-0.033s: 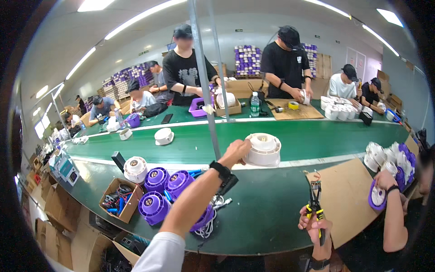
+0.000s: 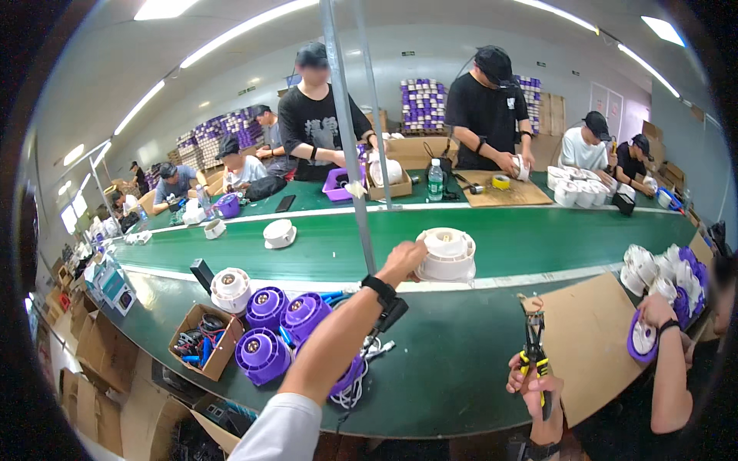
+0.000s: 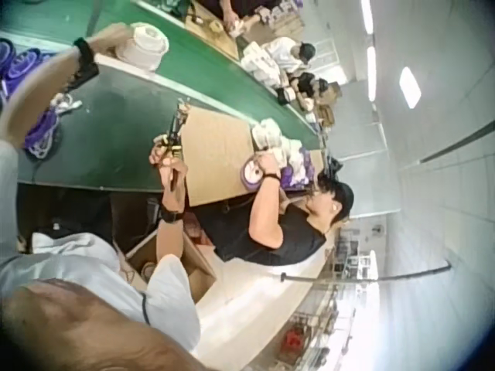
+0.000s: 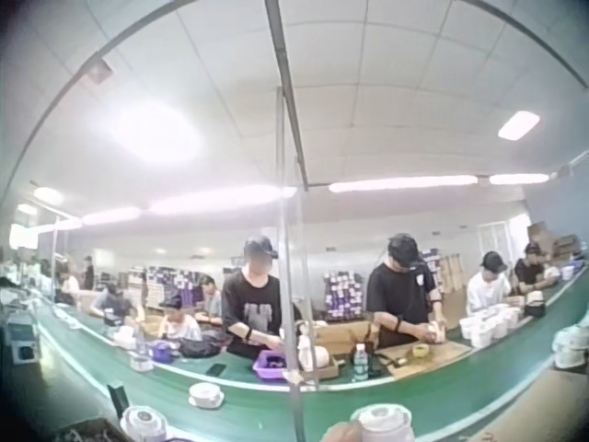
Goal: Assembling smoke detector components at a factory workstation.
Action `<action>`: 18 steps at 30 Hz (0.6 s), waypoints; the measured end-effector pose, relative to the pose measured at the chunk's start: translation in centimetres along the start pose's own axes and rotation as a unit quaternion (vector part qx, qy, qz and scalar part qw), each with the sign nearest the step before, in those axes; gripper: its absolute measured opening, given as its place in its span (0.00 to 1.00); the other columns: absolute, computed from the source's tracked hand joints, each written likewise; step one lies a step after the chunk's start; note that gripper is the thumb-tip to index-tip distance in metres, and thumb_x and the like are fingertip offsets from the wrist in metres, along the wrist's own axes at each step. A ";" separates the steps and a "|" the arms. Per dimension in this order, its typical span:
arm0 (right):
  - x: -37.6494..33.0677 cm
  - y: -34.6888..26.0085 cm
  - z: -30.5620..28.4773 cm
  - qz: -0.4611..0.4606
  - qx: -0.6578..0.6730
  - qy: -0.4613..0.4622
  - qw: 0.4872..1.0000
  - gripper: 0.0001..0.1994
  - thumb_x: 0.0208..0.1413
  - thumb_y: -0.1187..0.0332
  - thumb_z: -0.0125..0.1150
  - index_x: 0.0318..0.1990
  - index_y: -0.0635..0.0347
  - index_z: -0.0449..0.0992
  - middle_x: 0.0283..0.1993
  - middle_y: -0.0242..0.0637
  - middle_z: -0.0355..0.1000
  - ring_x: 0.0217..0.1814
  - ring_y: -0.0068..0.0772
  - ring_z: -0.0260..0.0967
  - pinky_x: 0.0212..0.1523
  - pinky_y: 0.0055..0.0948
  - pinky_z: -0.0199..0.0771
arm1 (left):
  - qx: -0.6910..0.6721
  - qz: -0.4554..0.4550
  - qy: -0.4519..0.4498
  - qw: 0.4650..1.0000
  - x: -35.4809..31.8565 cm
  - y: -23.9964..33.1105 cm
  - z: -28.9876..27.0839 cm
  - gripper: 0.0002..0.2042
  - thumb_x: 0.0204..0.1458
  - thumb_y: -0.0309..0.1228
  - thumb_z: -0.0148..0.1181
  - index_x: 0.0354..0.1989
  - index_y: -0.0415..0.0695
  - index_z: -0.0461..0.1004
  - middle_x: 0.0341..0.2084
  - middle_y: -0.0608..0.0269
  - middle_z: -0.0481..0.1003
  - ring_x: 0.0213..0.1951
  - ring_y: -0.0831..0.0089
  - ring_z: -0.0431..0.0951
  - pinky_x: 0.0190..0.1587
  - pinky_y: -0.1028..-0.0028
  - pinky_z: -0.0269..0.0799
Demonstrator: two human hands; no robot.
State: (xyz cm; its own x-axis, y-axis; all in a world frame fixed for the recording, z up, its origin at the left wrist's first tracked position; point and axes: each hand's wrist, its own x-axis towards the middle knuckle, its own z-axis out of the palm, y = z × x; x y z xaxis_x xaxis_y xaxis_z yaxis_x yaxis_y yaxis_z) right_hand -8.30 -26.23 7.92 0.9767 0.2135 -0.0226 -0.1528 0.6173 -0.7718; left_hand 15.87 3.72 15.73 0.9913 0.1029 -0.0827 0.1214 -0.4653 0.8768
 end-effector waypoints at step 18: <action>12.7 0.6 -3.4 -0.097 -0.331 0.100 0.933 0.28 0.35 0.67 0.73 0.47 0.64 0.72 0.32 0.24 0.62 0.35 0.20 0.61 0.36 0.21 0.63 | 0.188 0.177 0.257 0.931 20.6 -11.9 12.9 0.29 0.58 0.47 0.43 0.41 0.26 0.74 0.40 0.34 0.75 0.33 0.42 0.77 0.38 0.55 0.73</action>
State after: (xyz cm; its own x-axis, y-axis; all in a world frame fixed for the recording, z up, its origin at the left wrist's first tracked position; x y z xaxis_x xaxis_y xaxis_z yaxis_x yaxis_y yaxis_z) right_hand 4.50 -25.78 5.03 0.9951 -0.0397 0.0911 0.0916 0.0117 -0.9957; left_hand 35.49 0.06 -2.49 0.8288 0.2461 0.5026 -0.1040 -0.8147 0.5704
